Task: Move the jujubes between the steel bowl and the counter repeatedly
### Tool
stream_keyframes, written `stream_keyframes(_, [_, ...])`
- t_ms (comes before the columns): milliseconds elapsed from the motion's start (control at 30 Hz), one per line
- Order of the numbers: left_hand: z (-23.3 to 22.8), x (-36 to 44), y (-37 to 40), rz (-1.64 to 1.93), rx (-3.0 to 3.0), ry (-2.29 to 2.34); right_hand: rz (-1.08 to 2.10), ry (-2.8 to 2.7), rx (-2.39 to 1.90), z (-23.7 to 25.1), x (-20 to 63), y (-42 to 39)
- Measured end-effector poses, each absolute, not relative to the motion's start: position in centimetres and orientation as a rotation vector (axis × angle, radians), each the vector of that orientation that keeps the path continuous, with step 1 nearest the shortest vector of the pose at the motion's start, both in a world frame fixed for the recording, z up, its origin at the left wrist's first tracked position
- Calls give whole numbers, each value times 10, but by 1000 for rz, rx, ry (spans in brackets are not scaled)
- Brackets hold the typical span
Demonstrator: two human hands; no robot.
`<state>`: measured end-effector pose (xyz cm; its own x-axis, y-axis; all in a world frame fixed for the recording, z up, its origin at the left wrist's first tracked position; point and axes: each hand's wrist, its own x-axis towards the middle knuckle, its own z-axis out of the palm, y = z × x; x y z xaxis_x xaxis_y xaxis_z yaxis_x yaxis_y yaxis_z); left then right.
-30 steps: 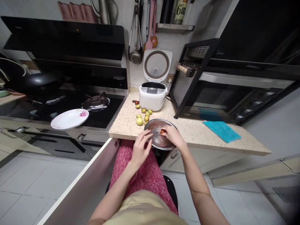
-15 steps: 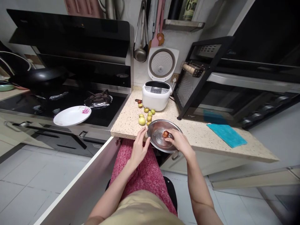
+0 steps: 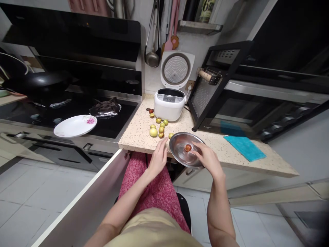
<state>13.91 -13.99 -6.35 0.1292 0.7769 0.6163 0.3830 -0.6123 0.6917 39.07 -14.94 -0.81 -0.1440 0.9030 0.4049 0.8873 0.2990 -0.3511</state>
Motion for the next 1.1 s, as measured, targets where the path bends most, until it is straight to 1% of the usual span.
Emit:
stream_keyframes(67, [-60,138,-115,1475,2143,1113,27,-1976,-1547,-7,388,-162])
stream_keyframes(267, [-49,143,-52,1200,2497,1108,93,-1880,-1400,-16,365,-199])
stream_keyframes(367, [-47,146,-33,1007,2593,1095,124,-1858,-1324,-24,354,-210])
stream_keyframes(467, [-45,148,-26,941,2652,1095,162,-1889,-1270,-26,344,-214])
stream_keyframes(567, [-43,146,-27,1013,2624,1126,159,-1920,-1245,-25,335,-215])
stream_keyframes(767, [-35,130,-51,1437,2279,1155,60,-1922,-1180,-30,326,-214])
stream_keyframes(867, [-26,122,-67,1536,2169,1126,45,-1933,-1148,-34,323,-214])
stream_keyframes(967, [-12,119,-82,1479,2172,1073,27,-1933,-1111,-36,319,-213])
stream_keyframes(1100, [6,124,-92,1219,2288,977,-8,-1921,-1073,-36,314,-214])
